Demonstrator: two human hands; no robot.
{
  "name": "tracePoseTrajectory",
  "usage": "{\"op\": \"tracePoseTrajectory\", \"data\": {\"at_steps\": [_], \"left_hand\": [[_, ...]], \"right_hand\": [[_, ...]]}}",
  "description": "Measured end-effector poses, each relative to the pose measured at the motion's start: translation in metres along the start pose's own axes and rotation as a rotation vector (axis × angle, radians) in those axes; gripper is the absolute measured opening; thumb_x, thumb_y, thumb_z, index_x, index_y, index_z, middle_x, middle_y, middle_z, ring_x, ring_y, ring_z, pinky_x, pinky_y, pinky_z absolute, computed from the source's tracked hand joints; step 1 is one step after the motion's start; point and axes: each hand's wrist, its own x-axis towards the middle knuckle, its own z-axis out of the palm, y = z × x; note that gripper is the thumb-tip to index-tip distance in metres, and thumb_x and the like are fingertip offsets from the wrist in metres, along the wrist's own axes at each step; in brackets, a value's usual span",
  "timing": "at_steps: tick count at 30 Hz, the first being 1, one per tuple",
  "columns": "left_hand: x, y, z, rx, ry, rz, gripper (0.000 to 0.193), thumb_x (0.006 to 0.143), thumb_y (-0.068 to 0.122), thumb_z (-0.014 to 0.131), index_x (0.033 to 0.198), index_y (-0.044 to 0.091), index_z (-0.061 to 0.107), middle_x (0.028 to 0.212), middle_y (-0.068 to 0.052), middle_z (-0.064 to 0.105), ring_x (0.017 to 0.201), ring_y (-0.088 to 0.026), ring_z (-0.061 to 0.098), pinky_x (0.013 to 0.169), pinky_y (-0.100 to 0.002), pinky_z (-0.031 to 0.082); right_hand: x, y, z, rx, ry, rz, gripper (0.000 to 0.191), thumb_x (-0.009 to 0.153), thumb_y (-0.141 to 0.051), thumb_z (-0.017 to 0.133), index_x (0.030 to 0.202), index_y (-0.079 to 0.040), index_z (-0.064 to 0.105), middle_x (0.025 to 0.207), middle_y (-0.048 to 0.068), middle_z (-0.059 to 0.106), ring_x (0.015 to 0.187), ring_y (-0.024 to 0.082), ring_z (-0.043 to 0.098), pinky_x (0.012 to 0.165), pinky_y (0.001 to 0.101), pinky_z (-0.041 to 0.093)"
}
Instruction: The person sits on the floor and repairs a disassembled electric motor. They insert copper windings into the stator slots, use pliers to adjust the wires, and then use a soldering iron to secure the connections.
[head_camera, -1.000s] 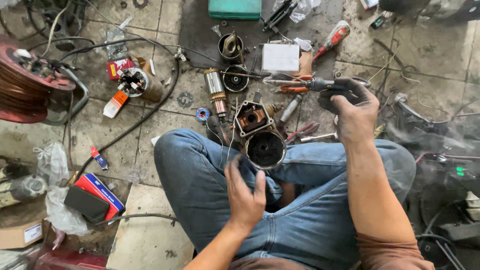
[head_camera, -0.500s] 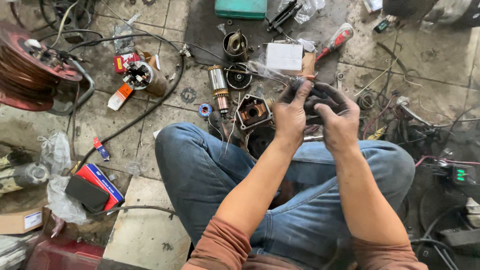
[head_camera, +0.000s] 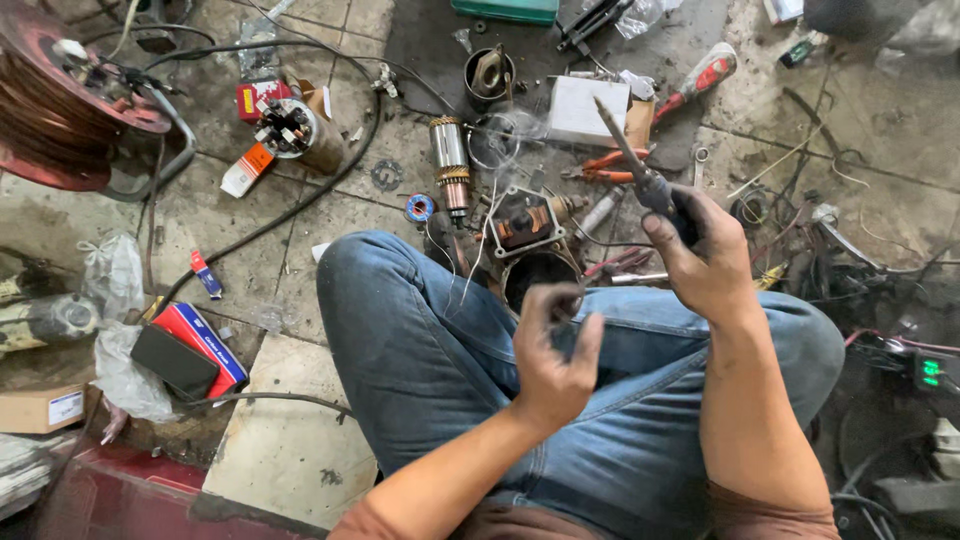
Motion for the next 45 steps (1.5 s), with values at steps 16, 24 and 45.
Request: {"op": "tracePoseTrajectory", "data": {"at_steps": [16,24,45], "left_hand": [[0.013,-0.073,-0.028,-0.391,-0.003,-0.419,0.072,0.092,0.020,0.073,0.150,0.000,0.036,0.141,-0.016,0.056,0.129,-0.025,0.055,0.113,-0.035,0.041],[0.009,-0.075,-0.038,-0.371,-0.014,-0.289,0.072,0.087,0.010,0.068,0.150,-0.001,0.036,0.140,-0.017,0.056,0.129,-0.026,0.056,0.113,-0.036,0.043],[0.031,-0.075,-0.086,0.090,-0.206,-0.219,0.106,0.072,0.047,0.089,0.149,-0.001,0.035,0.123,-0.017,0.074,0.112,-0.032,0.076,0.094,-0.041,0.061]], "right_hand": [[0.021,-0.034,0.052,0.447,-0.050,0.207,0.029,0.106,-0.021,0.065,0.124,0.002,0.064,0.095,-0.002,0.062,0.081,0.005,0.054,0.070,0.0221,0.046],[0.015,-0.018,0.038,0.499,0.072,0.245,0.032,0.112,-0.023,0.055,0.129,0.001,0.069,0.089,0.000,0.066,0.070,0.005,0.053,0.065,0.0222,0.046],[0.035,-0.042,-0.071,-0.643,-0.129,-0.191,0.037,0.093,-0.003,0.075,0.129,-0.002,0.068,0.114,0.018,0.070,0.101,0.030,0.070,0.087,0.0364,0.054]]}}
